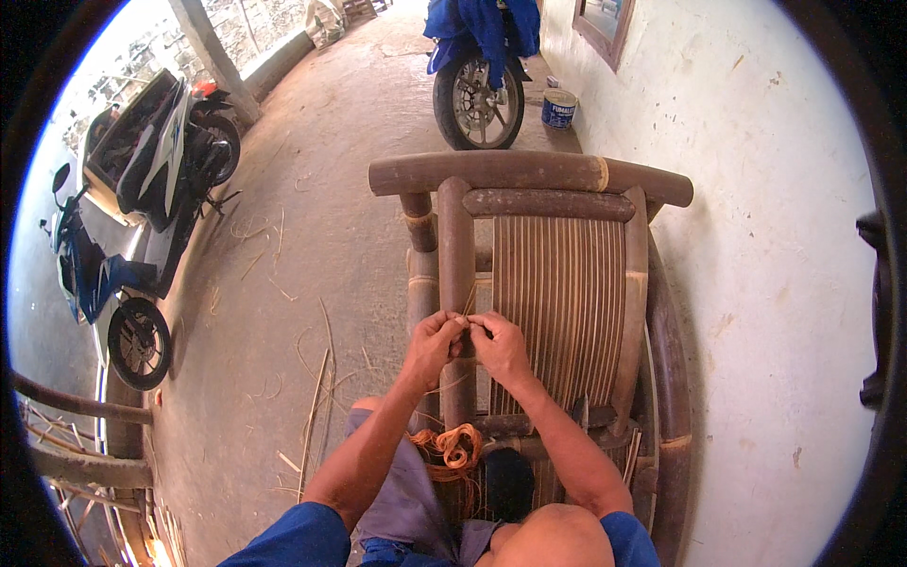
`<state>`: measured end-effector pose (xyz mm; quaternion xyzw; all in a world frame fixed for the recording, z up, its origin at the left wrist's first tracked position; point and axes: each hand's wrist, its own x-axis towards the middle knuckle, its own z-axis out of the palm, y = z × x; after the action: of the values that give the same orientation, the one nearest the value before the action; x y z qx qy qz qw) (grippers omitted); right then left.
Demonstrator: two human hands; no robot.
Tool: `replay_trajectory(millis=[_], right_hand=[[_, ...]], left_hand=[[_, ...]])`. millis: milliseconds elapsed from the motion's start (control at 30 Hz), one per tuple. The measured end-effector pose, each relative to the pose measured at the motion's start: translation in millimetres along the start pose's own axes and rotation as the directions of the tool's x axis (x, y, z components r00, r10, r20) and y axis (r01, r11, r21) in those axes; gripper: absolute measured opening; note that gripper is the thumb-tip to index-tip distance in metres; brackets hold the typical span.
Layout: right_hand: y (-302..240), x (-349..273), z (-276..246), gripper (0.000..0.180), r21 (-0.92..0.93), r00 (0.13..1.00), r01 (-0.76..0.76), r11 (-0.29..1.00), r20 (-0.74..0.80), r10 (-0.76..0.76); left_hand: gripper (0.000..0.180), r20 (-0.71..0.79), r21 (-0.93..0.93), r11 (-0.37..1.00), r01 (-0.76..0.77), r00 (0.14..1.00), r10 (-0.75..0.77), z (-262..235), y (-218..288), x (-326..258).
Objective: The person weaves thin bamboo strips into the seat of a bamboo chair using a wooden tool to press the strips. They then tie the strips to the chair frame with orange cord to secure the weave.
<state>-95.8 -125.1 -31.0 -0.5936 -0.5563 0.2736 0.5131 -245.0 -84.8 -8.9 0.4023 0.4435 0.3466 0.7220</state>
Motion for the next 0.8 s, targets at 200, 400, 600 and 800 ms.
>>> replay_trajectory(millis=[200, 400, 600, 800], right_hand=[[-10, 6, -8, 0.017, 0.520, 0.855, -0.513, 0.683, 0.245, 0.456], [-10, 11, -2, 0.017, 0.608, 0.819, -0.550, 0.573, 0.255, 0.514], [-12, 10, 1, 0.017, 0.678, 0.730, -0.613, 0.406, 0.289, 0.619], [-11, 10, -5, 0.017, 0.657, 0.674, -0.681, 0.323, 0.391, 0.627]], left_hand=[[0.022, 0.044, 0.149, 0.980, -0.131, 0.991, 0.126, -4, -7, 6], [0.025, 0.017, 0.404, 0.895, -0.191, 0.979, 0.201, -1, -5, 6], [0.024, -0.010, 0.600, 0.752, -0.272, 0.938, 0.347, 10, 2, -3], [0.016, 0.081, 0.708, 0.604, -0.366, 0.892, 0.445, 12, 5, -6]])
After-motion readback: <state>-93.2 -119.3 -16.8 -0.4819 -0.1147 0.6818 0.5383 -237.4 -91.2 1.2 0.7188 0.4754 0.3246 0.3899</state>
